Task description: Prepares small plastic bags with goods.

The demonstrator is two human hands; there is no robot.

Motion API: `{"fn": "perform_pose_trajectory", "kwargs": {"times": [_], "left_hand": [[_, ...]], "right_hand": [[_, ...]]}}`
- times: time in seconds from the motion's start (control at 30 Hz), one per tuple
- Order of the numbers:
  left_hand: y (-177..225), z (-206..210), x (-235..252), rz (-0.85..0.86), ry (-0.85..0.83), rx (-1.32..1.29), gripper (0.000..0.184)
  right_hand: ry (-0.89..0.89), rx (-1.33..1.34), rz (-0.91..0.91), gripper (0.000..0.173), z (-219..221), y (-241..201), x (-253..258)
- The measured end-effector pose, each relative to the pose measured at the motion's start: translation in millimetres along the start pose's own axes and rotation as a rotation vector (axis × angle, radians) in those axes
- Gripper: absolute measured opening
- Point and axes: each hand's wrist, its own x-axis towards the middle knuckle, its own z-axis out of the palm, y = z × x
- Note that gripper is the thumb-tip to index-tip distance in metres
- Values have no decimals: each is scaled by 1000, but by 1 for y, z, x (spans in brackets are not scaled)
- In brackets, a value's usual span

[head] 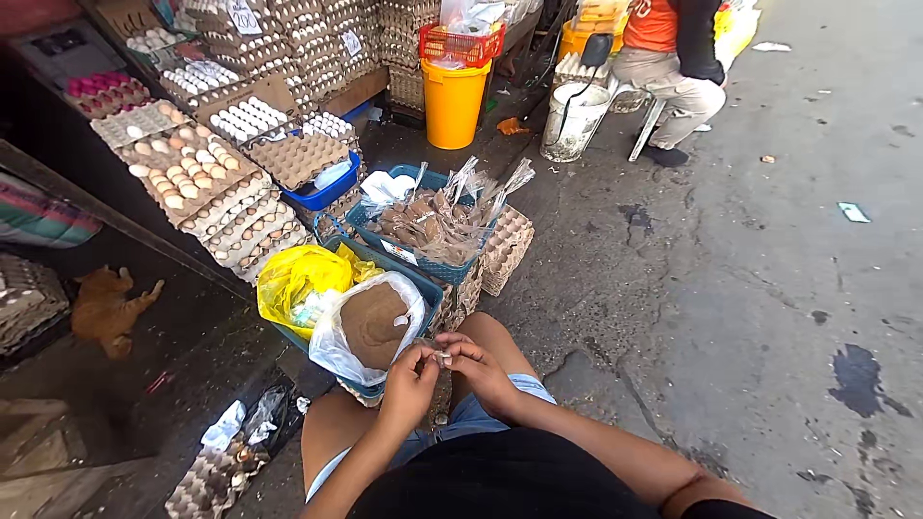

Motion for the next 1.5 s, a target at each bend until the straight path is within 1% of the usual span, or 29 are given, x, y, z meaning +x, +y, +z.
{"fn": "perform_pose_trajectory", "kwargs": {"times": [0.1,0.13,0.23,0.27,0.33,0.37,0.43,0.47,0.53,0.57,0.63,0.73,0.77,0.83,0.87,0.9,0.93,0.97,1.0,1.03,1.07,1.1,1.13,1.17,1.23,1.27,1.37,1.43,1.5], "left_hand": [[-5,-4,-1,-39,-110,-113,15],[-7,-3,-2,-26,-111,-114,17],[-10,-2,-5,67,-60,-110,34],[-11,-2,-6,124,-18,-94,31],[-13,-4,-7,243,69,-45,16],[-13,-6,-7,287,87,-24,12],[-15,-10,-7,372,74,17,11],[-17,-10,-8,418,57,39,12],[-20,-10,-10,493,44,83,12],[-20,-11,-10,512,48,103,12],[-21,-19,-9,478,103,112,12],[-23,-48,1,248,298,-53,8],[-24,-55,3,214,329,-98,7],[-22,-57,5,212,324,-141,8],[-20,-55,5,197,305,-158,11],[-17,-51,5,165,273,-180,21],[-14,-46,4,116,210,-205,41],[-11,-41,3,53,116,-223,65],[-12,-34,0,-1,14,-238,83],[-14,-26,-3,-40,-90,-250,94],[-16,-17,-6,-75,-200,-251,99],[-18,-10,-8,-105,-300,-245,98],[-20,-3,-10,-139,-379,-236,90],[-22,2,-11,-167,-429,-224,77],[-28,8,-12,-191,-446,-179,46],[-29,8,-11,-191,-454,-146,38],[-31,6,-14,-178,-489,-69,28],[-31,5,-14,-162,-520,-45,26],[-29,5,-13,-166,-554,-28,26]], "right_hand": [[-71,34,83,28,-4,-1,2],[-58,44,117,29,-5,-4,2],[-1,8,198,27,-3,-15,1],[-24,-24,193,25,-5,-16,1],[-140,-104,138,22,-13,-14,0],[-190,-159,103,22,-16,-14,0],[-234,-283,44,23,-17,-15,0],[-267,-359,9,27,-18,-16,0],[-352,-511,-134,36,-18,-15,1],[-391,-588,-224,34,-18,-14,1],[-425,-732,-321,23,-16,-12,0],[-380,-817,-259,26,-18,-18,-3],[-357,-808,-253,25,-18,-21,-3],[-329,-771,-243,25,-19,-20,-3],[-306,-732,-217,24,-18,-17,-4],[-276,-682,-171,24,-18,-15,-5],[-240,-629,-120,24,-16,-14,-5],[-202,-567,-75,23,-15,-15,-5],[-168,-499,-45,22,-13,-17,-5],[-137,-437,-34,22,-10,-21,-4],[-109,-387,-36,23,-9,-25,-3],[-82,-354,-38,26,-7,-30,-2],[-64,-329,-40,27,-6,-35,-2],[-57,-302,-33,28,-7,-38,-3],[-64,-231,-23,28,-11,-41,-4],[-69,-212,-49,28,-16,-41,-4],[-49,-286,-189,26,-30,-45,-7],[-27,-422,-287,31,-39,-52,-11],[-56,-560,-353,30,-42,-60,-15]]}}
